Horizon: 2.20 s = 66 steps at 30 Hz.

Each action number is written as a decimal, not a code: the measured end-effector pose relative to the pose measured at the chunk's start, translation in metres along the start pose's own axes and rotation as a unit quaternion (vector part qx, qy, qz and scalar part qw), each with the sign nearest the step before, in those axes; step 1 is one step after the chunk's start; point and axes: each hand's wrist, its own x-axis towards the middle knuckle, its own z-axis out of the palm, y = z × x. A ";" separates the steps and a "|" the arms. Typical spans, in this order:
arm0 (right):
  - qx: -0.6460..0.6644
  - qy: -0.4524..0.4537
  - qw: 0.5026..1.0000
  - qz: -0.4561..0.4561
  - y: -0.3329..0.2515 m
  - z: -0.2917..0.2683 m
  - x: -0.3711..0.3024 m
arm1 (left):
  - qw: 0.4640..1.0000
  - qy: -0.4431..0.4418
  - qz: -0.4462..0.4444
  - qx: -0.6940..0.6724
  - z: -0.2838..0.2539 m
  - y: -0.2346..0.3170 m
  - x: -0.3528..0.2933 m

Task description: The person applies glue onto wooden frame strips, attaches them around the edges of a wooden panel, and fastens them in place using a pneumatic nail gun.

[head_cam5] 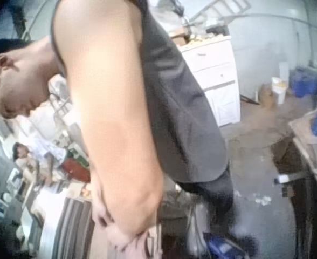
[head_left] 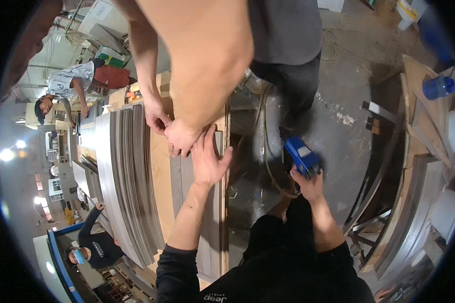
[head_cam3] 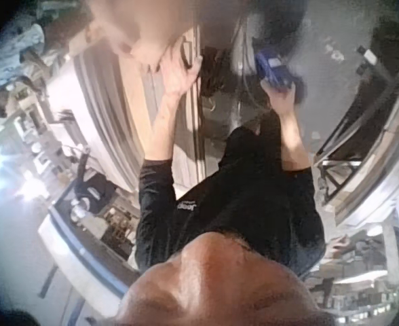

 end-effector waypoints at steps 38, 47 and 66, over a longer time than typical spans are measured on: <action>0.359 -0.258 0.886 0.139 0.024 0.011 0.033 | 0.999 -0.011 -0.009 0.036 0.007 0.016 0.033; 0.332 -0.286 0.889 0.133 0.026 0.039 0.045 | 0.999 -0.006 0.031 0.037 0.002 -0.021 0.028; 0.240 -0.284 0.928 0.029 0.048 0.070 0.072 | 0.999 -0.041 0.026 -0.006 0.006 -0.026 0.028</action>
